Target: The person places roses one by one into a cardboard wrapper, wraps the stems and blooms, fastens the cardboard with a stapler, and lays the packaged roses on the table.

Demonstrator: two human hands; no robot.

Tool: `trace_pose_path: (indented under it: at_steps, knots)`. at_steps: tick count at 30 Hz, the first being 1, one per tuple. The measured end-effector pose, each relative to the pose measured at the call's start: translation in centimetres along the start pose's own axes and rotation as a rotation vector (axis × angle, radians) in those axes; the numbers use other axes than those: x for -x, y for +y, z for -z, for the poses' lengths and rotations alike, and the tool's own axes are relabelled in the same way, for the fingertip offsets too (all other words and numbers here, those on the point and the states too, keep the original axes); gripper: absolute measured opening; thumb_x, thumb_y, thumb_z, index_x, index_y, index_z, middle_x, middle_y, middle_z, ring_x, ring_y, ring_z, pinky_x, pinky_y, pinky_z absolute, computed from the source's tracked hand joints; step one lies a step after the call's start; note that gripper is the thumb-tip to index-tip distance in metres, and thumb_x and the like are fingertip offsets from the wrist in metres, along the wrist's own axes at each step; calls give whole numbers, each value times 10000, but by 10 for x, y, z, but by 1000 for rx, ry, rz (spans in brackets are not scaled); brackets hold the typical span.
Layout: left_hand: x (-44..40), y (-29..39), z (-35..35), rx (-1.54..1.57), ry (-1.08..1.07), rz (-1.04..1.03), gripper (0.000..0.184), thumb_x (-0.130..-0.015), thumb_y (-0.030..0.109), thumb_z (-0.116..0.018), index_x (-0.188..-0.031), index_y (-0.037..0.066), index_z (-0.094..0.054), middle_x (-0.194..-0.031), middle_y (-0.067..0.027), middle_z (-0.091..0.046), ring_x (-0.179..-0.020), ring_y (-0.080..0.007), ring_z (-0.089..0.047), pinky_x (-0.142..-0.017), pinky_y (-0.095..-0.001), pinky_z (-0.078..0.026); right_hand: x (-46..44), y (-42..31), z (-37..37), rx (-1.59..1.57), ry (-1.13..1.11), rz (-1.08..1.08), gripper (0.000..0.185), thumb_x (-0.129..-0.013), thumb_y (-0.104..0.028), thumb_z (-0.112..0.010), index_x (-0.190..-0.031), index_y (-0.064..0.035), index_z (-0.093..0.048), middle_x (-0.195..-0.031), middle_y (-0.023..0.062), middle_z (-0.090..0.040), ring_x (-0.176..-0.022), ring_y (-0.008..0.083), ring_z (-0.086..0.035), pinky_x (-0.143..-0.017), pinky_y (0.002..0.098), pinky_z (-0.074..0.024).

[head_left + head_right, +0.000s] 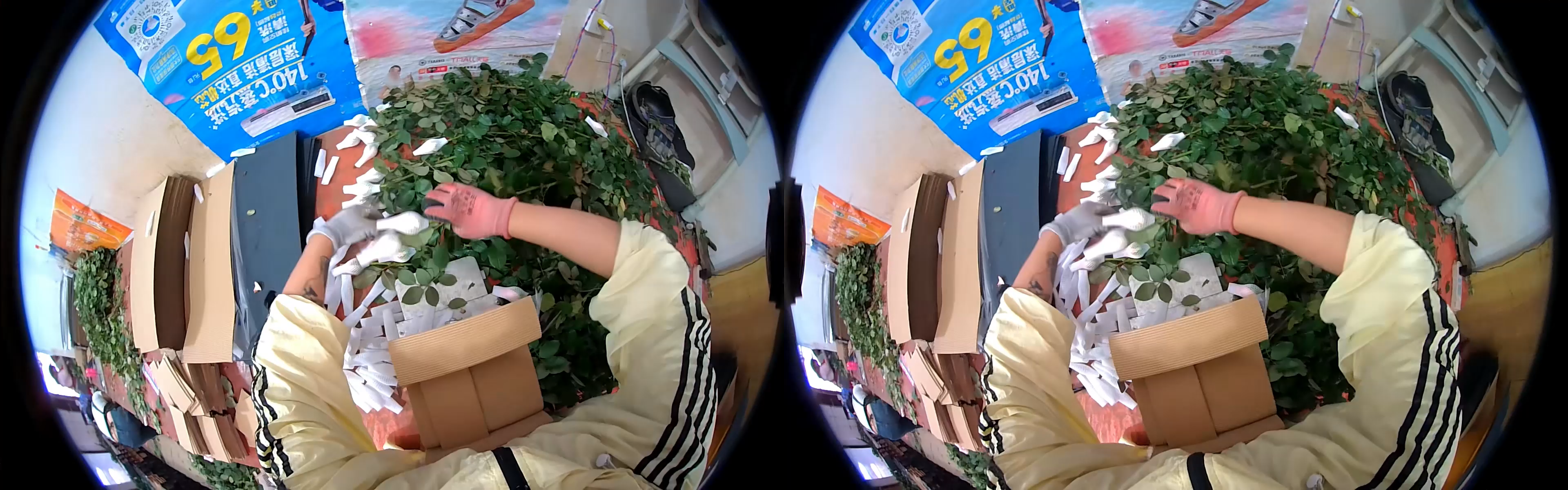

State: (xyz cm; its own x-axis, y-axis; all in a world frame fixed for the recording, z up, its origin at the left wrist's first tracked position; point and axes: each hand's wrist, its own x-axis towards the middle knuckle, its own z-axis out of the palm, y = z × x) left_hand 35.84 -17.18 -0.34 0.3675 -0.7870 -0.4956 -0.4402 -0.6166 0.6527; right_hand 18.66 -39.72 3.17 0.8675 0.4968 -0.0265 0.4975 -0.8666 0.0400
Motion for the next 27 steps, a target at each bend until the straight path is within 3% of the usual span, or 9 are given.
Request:
trace_pose_path:
  at_steps: [1, 3, 7, 10, 17, 19, 23, 25, 27]
  knots:
    - [-3, -8, -11, -364, 92, -132, 425, -751, 347, -608, -1041, 37, -627, -920, -190, -666, -854, -316, -642, -769, -365, -488, -4, -3, -8, 35, -45, 1, 534, -745, -132, -528, -1274, -77, -479, -1292, 174, -464, -1140, 323, -480, -960, 384, -394]
    - [-5, -23, -29, -240, 177, -68, 444, -766, 409, -594, -1048, 68, -629, -993, -223, -642, -944, -383, -603, -839, -394, -468, -12, -4, -21, -8, -117, -55, 536, -762, -129, -510, -1294, -90, -472, -1332, 169, -440, -1158, 317, -479, -979, 390, -382]
    - [11, -10, -43, -563, 612, -179, 412, -777, 334, -604, -1138, 140, -565, -1069, -164, -584, -995, -324, -584, -856, -424, -457, -17, -11, -2, -62, -216, -51, 523, -784, -155, -491, -1304, -113, -461, -1309, 136, -464, -1107, 280, -520, -973, 387, -381]
    - [0, -32, -52, -682, 446, -222, 315, -801, 267, -567, -1081, 123, -558, -1020, -132, -601, -951, -328, -600, -817, -437, -464, -11, -17, -16, -4, -98, 6, 538, -761, -191, -525, -1290, -108, -471, -1284, 122, -473, -1103, 270, -502, -958, 385, -378]
    - [23, 14, -1, 639, -233, -264, 339, -847, 181, -598, -1136, 4, -601, -1047, -76, -636, -907, -143, -613, -813, -282, -488, 2, -17, 1, 9, 139, -96, 603, -737, -204, -579, -1293, -24, -431, -1308, 109, -448, -1212, 311, -402, -1010, 449, -324]
    - [21, 18, 15, 359, -260, -401, 325, -873, 159, -546, -1150, -6, -583, -1032, -71, -634, -905, -156, -616, -831, -282, -484, -4, -9, 17, -345, -297, -319, 600, -718, -159, -570, -1281, -1, -433, -1292, 105, -477, -1189, 274, -449, -1007, 424, -334]
    - [-21, 1, 23, 374, 697, -444, 524, -830, 398, -588, -1213, 44, -533, -1039, -109, -596, -944, -201, -579, -845, -333, -453, 37, 4, 22, -17, 141, -112, 571, -762, -172, -525, -1316, -74, -431, -1191, 150, -574, -1095, 269, -553, -934, 352, -421]
    - [-28, -12, 15, -532, 797, -194, 567, -786, 405, -611, -1251, 101, -504, -1079, -147, -586, -970, -287, -586, -874, -395, -445, 50, -6, 73, -63, -87, -216, 596, -716, -173, -561, -1297, -93, -456, -1275, 120, -513, -1176, 246, -495, -969, 347, -390]
    - [-24, 0, 2, -605, 597, -51, 551, -749, 390, -634, -1227, 154, -493, -1048, -125, -603, -1004, -317, -573, -890, -431, -427, 76, -3, 96, -71, -45, -204, 613, -684, -171, -577, -1281, -83, -471, -1279, 127, -499, -1176, 251, -491, -971, 353, -389]
